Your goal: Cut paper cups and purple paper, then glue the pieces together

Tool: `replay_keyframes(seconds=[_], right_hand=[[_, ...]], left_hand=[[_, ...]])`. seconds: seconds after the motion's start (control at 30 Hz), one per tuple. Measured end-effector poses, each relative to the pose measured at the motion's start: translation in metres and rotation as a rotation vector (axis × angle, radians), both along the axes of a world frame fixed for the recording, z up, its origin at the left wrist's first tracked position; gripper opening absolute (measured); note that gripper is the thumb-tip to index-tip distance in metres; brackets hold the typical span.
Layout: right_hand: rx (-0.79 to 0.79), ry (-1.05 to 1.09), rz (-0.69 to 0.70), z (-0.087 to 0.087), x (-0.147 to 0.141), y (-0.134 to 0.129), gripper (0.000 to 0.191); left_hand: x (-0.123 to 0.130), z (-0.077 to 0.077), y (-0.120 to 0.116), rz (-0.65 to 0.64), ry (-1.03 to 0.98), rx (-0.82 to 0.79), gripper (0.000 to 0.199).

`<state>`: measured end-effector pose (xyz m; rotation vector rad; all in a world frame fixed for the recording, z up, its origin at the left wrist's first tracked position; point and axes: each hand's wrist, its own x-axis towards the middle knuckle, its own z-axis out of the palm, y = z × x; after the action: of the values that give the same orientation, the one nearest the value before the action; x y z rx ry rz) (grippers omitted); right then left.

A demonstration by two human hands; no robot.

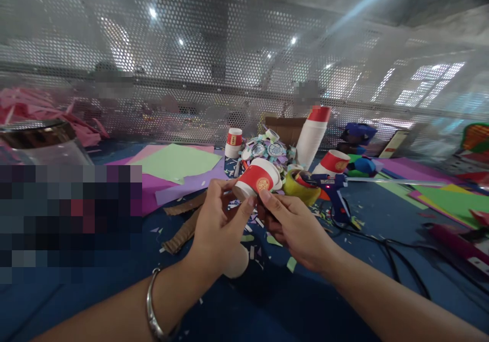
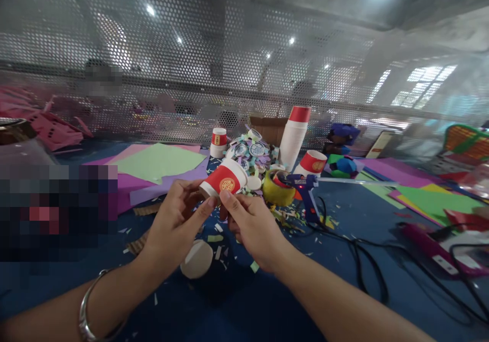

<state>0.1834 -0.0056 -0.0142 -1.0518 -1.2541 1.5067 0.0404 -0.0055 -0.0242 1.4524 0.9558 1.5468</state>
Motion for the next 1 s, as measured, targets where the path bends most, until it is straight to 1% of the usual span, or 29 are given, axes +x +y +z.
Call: replay_keyframes(seconds=[0.3,0.47,0.6,0.83,1.0], right_hand=[[0.084,-0.079,0.002,0.0028,0.0047,-0.0031,0.048],[0.13,-0.1,0.002,0.0042,0.0055,-0.0044,0.049],[0.137,-0.106,0.006,0.0025,0.0066,-0.0043,0.05],[0.139,-0.096,0.008,0.0,0.0074,-0.0025,0.05],[0.147,-0.125,-0.019,-0.0014,0.0079,-0.0005,0.05]], left_hand=[[0.003,0.0022,-0.0069,-0.007,0.026,0.007,0.028],[-0.0001,0.0024,-0.008,0.05,0.159,0.11,0.031],[-0.0045,0.0008,-0.0055,0.067,0.244,0.201,0.031],[-0.0043,0.0023,-0.0052,0.073,0.287,0.196,0.029],[-0.0045,0.003,-0.0018,0.068,0.355,0.277,0.026]])
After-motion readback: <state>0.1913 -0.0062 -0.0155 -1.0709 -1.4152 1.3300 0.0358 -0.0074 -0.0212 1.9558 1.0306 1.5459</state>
